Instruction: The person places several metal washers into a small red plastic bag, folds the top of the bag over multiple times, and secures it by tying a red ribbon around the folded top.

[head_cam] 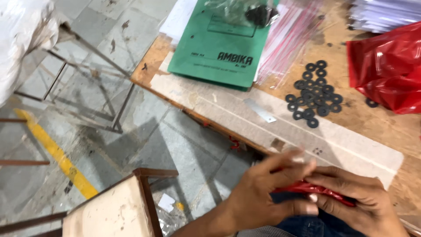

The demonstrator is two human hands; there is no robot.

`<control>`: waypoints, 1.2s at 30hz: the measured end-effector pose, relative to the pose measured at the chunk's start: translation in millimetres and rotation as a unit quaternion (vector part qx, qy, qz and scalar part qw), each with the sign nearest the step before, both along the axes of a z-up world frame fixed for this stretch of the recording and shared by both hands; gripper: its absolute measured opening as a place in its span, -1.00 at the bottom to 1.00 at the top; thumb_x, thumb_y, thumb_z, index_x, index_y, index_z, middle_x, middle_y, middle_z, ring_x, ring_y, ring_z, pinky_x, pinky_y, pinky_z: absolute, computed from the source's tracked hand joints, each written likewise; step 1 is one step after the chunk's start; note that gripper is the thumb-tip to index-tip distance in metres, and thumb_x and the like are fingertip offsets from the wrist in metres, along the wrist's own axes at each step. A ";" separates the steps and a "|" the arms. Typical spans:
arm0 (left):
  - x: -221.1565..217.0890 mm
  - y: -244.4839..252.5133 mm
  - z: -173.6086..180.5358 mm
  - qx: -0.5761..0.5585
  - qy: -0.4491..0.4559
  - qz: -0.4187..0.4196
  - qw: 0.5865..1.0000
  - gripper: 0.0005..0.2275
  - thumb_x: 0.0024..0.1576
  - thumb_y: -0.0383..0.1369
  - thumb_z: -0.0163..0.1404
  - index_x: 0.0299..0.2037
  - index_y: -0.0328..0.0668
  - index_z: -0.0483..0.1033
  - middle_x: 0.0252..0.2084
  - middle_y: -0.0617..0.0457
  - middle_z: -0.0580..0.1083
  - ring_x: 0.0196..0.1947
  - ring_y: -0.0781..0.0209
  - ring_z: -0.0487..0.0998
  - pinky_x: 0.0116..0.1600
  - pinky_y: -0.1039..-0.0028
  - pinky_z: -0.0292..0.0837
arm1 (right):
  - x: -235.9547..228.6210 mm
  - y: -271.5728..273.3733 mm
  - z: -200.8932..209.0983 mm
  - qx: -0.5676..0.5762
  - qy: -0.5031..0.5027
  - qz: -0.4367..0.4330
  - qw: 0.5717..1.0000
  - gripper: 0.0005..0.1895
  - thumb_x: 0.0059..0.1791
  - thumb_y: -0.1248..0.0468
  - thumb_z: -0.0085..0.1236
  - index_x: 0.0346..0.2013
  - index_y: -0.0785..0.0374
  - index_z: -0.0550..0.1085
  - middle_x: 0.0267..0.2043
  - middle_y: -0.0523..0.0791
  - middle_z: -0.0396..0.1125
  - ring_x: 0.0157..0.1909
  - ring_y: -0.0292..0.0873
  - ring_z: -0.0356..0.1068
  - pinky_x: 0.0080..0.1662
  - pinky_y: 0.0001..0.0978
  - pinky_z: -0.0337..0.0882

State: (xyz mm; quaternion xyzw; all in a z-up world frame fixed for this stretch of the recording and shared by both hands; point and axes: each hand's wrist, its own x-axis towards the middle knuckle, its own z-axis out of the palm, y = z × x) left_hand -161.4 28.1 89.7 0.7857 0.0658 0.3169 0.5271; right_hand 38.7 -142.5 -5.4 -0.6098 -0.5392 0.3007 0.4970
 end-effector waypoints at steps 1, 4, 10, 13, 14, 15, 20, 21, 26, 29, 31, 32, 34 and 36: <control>-8.5 -5.2 -20.8 -0.002 0.002 0.009 1.000 -0.45 -0.02 -0.31 0.31 0.17 -0.32 0.44 0.23 -0.34 0.36 0.16 -0.12 0.50 0.19 0.29 0.47 | -4.7 3.3 -1.8 -0.002 0.002 0.009 1.000 -0.55 -0.14 0.38 0.36 0.06 0.23 0.63 0.10 -0.06 0.50 0.09 -0.15 0.53 0.06 -0.40 0.52; -37.0 -14.8 -65.0 0.006 0.057 0.023 0.998 -0.63 0.25 -0.23 0.23 0.22 -0.13 0.52 0.15 -0.05 0.56 0.16 0.02 0.67 0.21 0.43 0.64 | -16.6 -7.2 -48.8 0.075 -0.031 0.070 0.994 -0.55 -0.15 0.39 0.36 0.05 0.24 0.57 0.08 -0.05 0.53 0.21 -0.11 0.50 0.17 -0.35 0.45; -97.0 -9.0 -87.2 0.236 0.064 -0.073 0.967 -0.75 0.26 -0.39 0.22 0.09 -0.26 0.55 0.17 -0.13 0.57 0.18 -0.09 0.65 0.19 0.41 0.62 | -69.9 -30.3 -135.3 -0.129 0.350 0.026 0.928 -0.28 -0.29 0.57 0.50 0.04 0.28 0.29 -0.03 0.07 0.44 0.06 -0.10 0.51 0.07 -0.18 0.53; -117.0 -12.7 -91.1 0.221 0.057 -0.062 0.972 -0.80 0.26 -0.47 0.21 0.05 -0.32 0.59 0.11 -0.16 0.60 0.13 -0.08 0.69 0.16 0.39 0.65 | -93.1 -7.8 -132.1 -0.144 0.421 0.079 0.892 -0.32 -0.22 0.52 0.52 0.05 0.31 0.28 0.01 0.13 0.47 0.08 -0.04 0.51 0.03 -0.14 0.55; -123.3 -14.6 -91.5 0.072 0.113 -0.032 0.990 -0.81 0.23 -0.45 0.22 0.01 -0.30 0.63 0.04 -0.18 0.61 0.06 -0.02 0.70 0.11 0.39 0.66 | -97.7 3.9 -123.2 -0.153 0.429 0.129 0.881 -0.31 -0.19 0.43 0.46 0.10 0.28 0.24 0.08 0.10 0.46 0.13 -0.06 0.49 0.08 -0.19 0.51; -129.4 -17.2 -91.9 -0.080 0.166 -0.002 0.983 -0.82 0.20 -0.43 0.23 -0.03 -0.27 0.67 -0.02 -0.20 0.63 -0.02 0.03 0.71 0.06 0.38 0.67 | -101.6 15.3 -113.9 -0.163 0.435 0.180 0.867 -0.30 -0.16 0.33 0.40 0.15 0.24 0.20 0.14 0.08 0.45 0.18 -0.08 0.47 0.13 -0.23 0.46; -165.2 -19.3 -120.4 -0.330 0.279 0.093 0.897 -0.79 0.06 -0.43 0.27 -0.10 -0.25 0.70 -0.15 -0.16 0.67 -0.21 0.20 0.72 -0.18 0.48 0.61 | -118.6 76.5 -131.9 -0.273 0.435 0.178 0.839 -0.32 -0.08 0.16 0.25 0.26 0.17 0.19 0.00 0.06 0.51 -0.07 -0.09 0.54 -0.10 -0.23 0.57; -174.0 -22.4 -128.8 -0.417 0.298 0.113 0.851 -0.79 0.05 -0.44 0.26 -0.11 -0.25 0.71 -0.16 -0.15 0.68 -0.24 0.24 0.71 -0.21 0.49 0.59 | -126.0 91.1 -130.5 -0.307 0.401 0.106 0.857 -0.33 -0.06 0.09 0.15 0.31 0.12 0.18 -0.07 -0.01 0.52 -0.22 -0.12 0.54 -0.26 -0.23 0.59; -196.4 -33.7 -162.3 -0.503 0.228 0.128 0.824 -0.82 0.07 -0.50 0.26 -0.13 -0.35 0.71 -0.20 -0.23 0.67 -0.22 0.24 0.71 -0.09 0.49 0.61 | -135.0 153.4 -179.4 -0.237 0.140 0.005 0.961 -0.09 -0.09 0.16 0.23 0.51 -0.03 0.05 -0.26 -0.09 0.43 -0.35 -0.23 0.44 -0.33 -0.34 0.47; -196.0 -37.1 -172.1 -0.532 0.203 0.108 0.815 -0.84 0.08 -0.54 0.26 -0.14 -0.35 0.71 -0.20 -0.22 0.66 -0.20 0.22 0.71 -0.05 0.48 0.61 | -138.1 186.7 -195.6 -0.193 0.025 -0.051 0.980 -0.15 -0.06 0.14 0.22 0.49 0.05 0.10 -0.36 -0.10 0.42 -0.40 -0.25 0.40 -0.32 -0.38 0.41; -194.9 -38.5 -181.9 -0.537 0.208 0.100 0.811 -0.85 0.07 -0.56 0.25 -0.15 -0.33 0.71 -0.19 -0.19 0.66 -0.19 0.21 0.71 0.00 0.47 0.63 | -137.1 202.8 -206.0 -0.173 -0.013 -0.068 0.982 -0.18 -0.04 0.13 0.21 0.48 0.11 0.11 -0.38 -0.11 0.42 -0.41 -0.27 0.39 -0.33 -0.38 0.39; -195.3 -39.3 -188.7 -0.512 0.205 0.077 0.830 -0.83 0.11 -0.56 0.26 -0.10 -0.35 0.70 -0.16 -0.20 0.66 -0.14 0.19 0.71 0.04 0.46 0.62 | -136.3 208.2 -210.6 -0.271 0.055 -0.063 0.959 -0.37 0.02 0.09 0.21 0.35 0.15 0.27 -0.41 -0.05 0.36 -0.42 -0.19 0.36 -0.34 -0.31 0.36; -192.3 -37.9 -190.8 -0.484 0.202 0.056 0.849 -0.82 0.14 -0.57 0.27 -0.06 -0.38 0.69 -0.14 -0.20 0.66 -0.10 0.18 0.71 0.09 0.45 0.61 | -134.2 202.4 -235.0 -0.363 0.124 -0.055 0.922 -0.53 0.07 0.06 0.20 0.21 0.18 0.43 -0.44 0.00 0.30 -0.44 -0.12 0.33 -0.36 -0.24 0.33; -182.4 -33.6 -184.0 -0.562 0.192 0.015 0.804 -0.51 0.16 -0.56 0.20 0.33 -0.30 0.45 -0.02 -0.14 0.64 0.04 0.27 0.69 0.23 0.50 0.57 | -126.8 175.8 -276.0 -0.133 0.068 0.067 0.987 -0.73 0.03 0.13 0.27 -0.25 0.32 0.59 -0.34 -0.09 0.37 -0.25 -0.21 0.37 -0.20 -0.35 0.38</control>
